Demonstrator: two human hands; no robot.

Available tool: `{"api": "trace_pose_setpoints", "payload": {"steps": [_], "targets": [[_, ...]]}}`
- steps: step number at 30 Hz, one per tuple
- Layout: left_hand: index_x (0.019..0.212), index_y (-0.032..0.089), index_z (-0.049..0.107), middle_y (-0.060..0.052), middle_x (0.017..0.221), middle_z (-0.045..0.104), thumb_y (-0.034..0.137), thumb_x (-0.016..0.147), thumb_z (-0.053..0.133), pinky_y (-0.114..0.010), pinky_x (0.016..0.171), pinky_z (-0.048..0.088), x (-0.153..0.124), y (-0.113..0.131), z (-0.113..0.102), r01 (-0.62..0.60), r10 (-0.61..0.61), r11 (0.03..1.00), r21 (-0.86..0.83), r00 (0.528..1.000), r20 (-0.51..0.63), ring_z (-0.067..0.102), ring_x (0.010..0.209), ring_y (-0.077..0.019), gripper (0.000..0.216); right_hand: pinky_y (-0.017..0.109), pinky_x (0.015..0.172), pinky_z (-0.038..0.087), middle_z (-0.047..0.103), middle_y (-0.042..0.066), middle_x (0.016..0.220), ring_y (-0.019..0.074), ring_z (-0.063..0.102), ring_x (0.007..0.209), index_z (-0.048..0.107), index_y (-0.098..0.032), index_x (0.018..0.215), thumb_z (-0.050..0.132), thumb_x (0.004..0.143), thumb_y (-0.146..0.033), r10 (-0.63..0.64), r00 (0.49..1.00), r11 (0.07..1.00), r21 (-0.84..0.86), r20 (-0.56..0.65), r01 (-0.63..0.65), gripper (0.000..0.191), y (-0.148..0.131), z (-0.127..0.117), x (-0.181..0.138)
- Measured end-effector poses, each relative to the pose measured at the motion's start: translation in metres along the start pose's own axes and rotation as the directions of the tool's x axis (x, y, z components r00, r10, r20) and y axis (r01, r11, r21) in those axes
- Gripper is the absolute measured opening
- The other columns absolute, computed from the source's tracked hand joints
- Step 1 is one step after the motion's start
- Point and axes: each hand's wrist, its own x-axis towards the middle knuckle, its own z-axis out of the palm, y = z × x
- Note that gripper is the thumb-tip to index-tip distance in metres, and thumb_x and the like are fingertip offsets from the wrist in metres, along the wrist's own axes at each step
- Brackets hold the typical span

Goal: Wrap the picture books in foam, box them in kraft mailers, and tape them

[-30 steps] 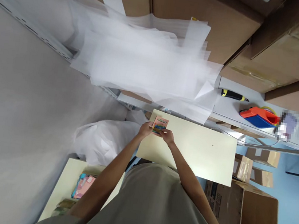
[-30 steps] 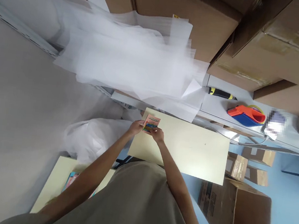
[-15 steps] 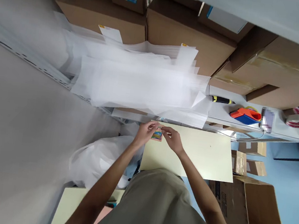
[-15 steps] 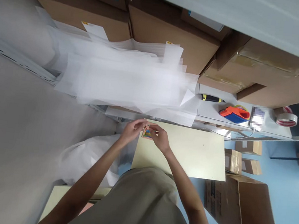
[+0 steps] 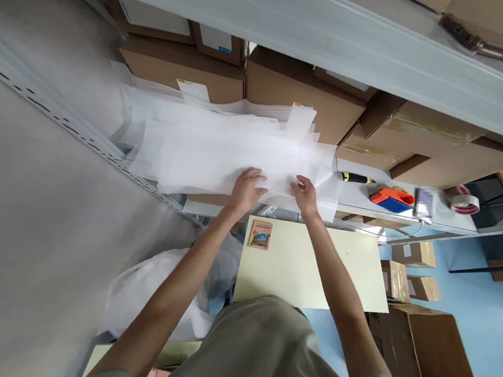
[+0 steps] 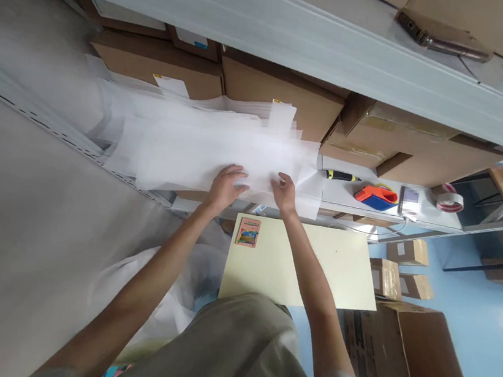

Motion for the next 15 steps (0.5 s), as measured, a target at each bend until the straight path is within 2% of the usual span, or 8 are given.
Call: {"api": "trace_pose_setpoints", "payload": {"steps": [3,8,11,15], "targets": [[0.107,0.025,0.084,-0.009,0.139,0.077,0.022,0.095,0.078,-0.054,0.128,0.050,0.001,-0.001,0.000,0.017,-0.017,0.999,-0.036,1.000,-0.013,0.063,0.144,-0.0330,0.013,0.049,0.107,0.061,0.073,0.016,0.136,0.0297,0.072,0.118,0.075,-0.019,0.126,0.082,0.083,-0.056,0.009,1.000,0.998,0.067,0.021,-0.010,0.058,0.000,0.003,0.004],[0.104,0.025,0.086,-0.008,0.131,0.081,0.022,0.101,0.070,-0.049,0.121,0.056,0.003,-0.001,-0.007,0.020,-0.025,0.994,-0.105,0.999,-0.047,0.071,0.133,-0.0297,0.016,0.048,0.099,0.064,0.081,0.011,0.113,0.0268,0.076,0.102,0.078,-0.019,0.120,0.080,0.084,-0.055,0.002,0.997,0.995,0.100,0.071,-0.009,0.051,-0.012,0.010,-0.001],[0.107,0.024,0.085,-0.008,0.132,0.081,0.023,0.098,0.075,-0.047,0.121,0.057,-0.001,0.001,-0.011,-0.009,-0.002,0.992,-0.128,0.996,-0.085,0.074,0.129,-0.0286,0.013,0.048,0.101,0.064,0.083,0.011,0.118,0.0279,0.076,0.106,0.080,-0.020,0.120,0.074,0.089,-0.061,-0.118,0.990,0.993,0.031,0.079,0.115,0.051,-0.027,0.008,-0.012],[0.119,0.024,0.081,-0.009,0.140,0.077,0.030,0.093,0.085,-0.048,0.126,0.054,-0.014,0.010,-0.014,-0.079,0.057,0.988,-0.133,0.985,-0.161,0.066,0.144,-0.0299,0.026,0.045,0.102,0.065,0.079,0.011,0.137,0.0280,0.075,0.114,0.079,-0.023,0.129,0.066,0.097,-0.067,-0.305,0.945,0.951,-0.024,0.116,0.310,0.057,-0.052,-0.004,-0.038]]}}
